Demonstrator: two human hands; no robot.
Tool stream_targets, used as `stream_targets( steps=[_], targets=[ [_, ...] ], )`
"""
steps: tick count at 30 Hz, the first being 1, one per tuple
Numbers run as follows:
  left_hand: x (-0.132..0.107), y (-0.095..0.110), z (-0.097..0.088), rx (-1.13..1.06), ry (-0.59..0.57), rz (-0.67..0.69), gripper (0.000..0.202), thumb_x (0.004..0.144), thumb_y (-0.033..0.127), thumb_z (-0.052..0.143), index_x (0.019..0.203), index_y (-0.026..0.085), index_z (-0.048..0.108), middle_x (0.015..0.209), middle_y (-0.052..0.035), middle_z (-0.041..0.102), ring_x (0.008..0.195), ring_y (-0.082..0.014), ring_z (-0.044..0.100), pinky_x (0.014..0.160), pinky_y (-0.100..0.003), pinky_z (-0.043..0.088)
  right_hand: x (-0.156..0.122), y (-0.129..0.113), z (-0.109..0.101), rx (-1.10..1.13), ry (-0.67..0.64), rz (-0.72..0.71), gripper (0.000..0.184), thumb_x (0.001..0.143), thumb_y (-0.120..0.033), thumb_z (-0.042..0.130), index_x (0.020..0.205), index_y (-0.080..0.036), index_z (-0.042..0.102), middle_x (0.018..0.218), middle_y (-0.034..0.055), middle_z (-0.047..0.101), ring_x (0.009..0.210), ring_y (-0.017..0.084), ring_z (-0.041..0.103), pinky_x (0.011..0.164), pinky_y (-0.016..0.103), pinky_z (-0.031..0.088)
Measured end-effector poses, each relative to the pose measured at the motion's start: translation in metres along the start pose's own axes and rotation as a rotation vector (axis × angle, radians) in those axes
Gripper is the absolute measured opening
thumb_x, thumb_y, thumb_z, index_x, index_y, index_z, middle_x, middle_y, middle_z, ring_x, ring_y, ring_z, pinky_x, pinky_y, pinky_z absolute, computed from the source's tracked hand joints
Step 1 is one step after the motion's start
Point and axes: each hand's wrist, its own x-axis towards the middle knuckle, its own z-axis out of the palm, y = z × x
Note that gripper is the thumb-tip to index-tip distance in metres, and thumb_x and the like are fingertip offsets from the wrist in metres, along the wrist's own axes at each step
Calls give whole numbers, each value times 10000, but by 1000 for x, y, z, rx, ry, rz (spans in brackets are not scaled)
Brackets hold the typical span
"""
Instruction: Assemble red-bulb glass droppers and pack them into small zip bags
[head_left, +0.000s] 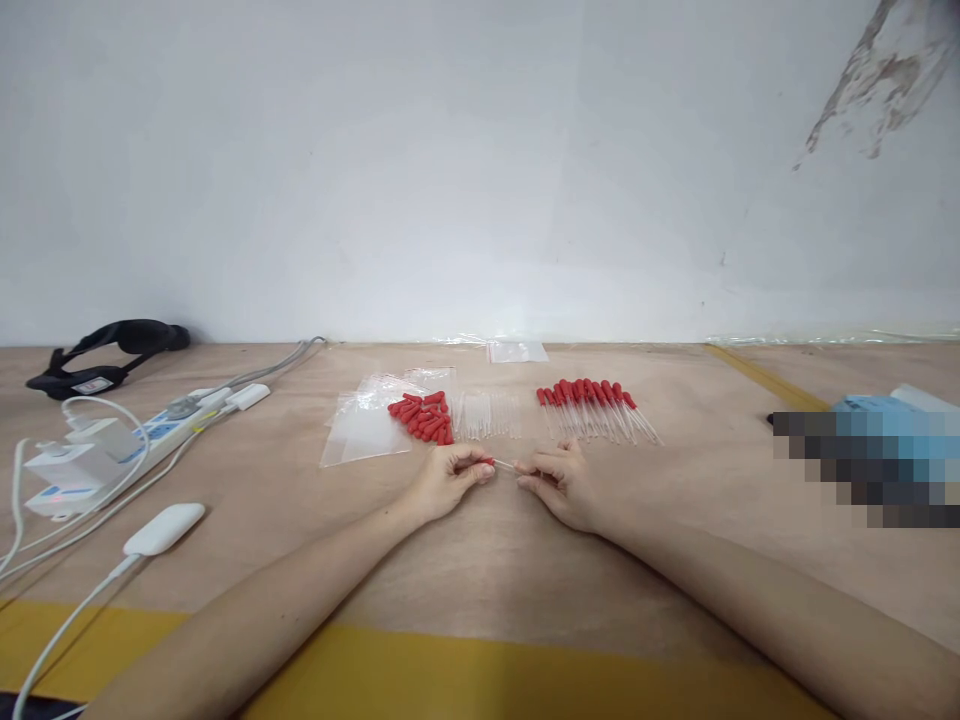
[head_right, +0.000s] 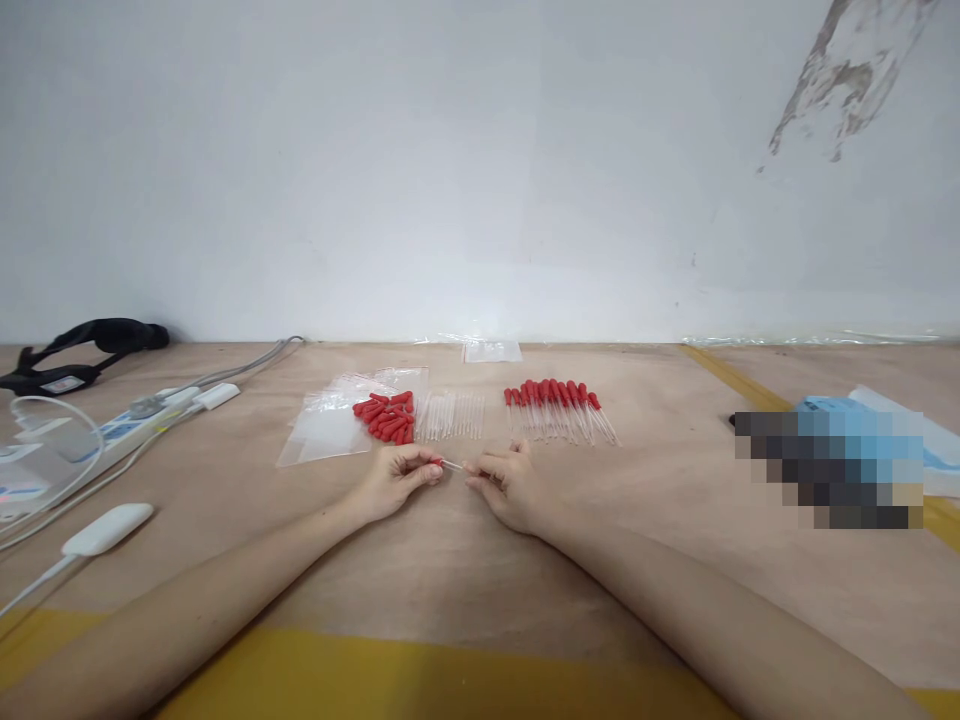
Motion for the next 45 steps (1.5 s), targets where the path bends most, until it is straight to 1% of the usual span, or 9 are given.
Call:
stream_targets(
  steps=[6,11,15,24,31,36,38,41,45],
  targets=[
    [-4,6,-1,155,-75,76,198,782,283,536,834,134,655,700,-34,643,621,-125,560,580,-215,431,3,7,-13,41,-111,-6,183,847,-307,473,875,-256,646,714,-23,636,647,112,505,765,320,283],
    [-4,10,-1,246,-139,121,192,791,282,532,842,152,663,760,-35,668,669,-136,579,608,-215,429,4,5,-20,-60,-149,-32,195,848,-295,468,896,-282,657,746,-20,646,646,115,492,728,312,281],
    [-5,10,1,301,-100,132,187,792,288,532,846,162,660,762,-30,670,647,-129,577,589,-212,419,3,4,-19,-190,-114,-91,246,871,-286,407,919,-272,647,775,-7,648,613,108,483,718,320,252],
    [-7,11,4,417,-98,204,178,786,289,526,828,165,647,718,-32,636,631,-128,535,580,-222,398,7,-1,-10,-273,-142,-145,320,883,-286,339,704,-188,585,649,-1,616,546,97,458,667,305,210],
    [-2,8,3,456,-97,254,197,803,301,506,844,161,637,728,-40,625,656,-137,527,610,-242,394,10,-6,-6,-233,-197,-90,307,897,-259,313,744,-187,569,712,6,644,616,120,519,677,303,237],
    [0,7,-1,435,-54,255,197,784,293,535,924,178,615,785,-43,603,691,-143,528,638,-252,411,13,-7,-18,-225,-231,-72,267,868,-251,369,769,-215,615,729,6,663,629,130,554,701,301,290],
    [0,6,-3,402,4,223,304,755,282,568,1044,189,556,831,-38,576,656,-127,512,610,-244,422,17,-2,-29,-201,-230,-15,259,843,-241,395,743,-228,634,700,-2,660,608,130,553,656,277,315],
    [1,3,-5,379,64,178,431,716,273,600,1124,197,484,879,-34,545,640,-116,496,579,-237,428,26,13,-46,-170,-164,203,265,805,-262,421,648,-208,627,610,0,627,545,127,531,532,239,306],
    [2,1,-7,433,26,170,246,734,268,576,963,180,576,804,-28,536,657,-124,497,599,-241,420,45,38,-54,-282,-6,490,307,769,-340,451,541,-186,588,557,28,594,526,141,517,499,249,286]
  ],
)
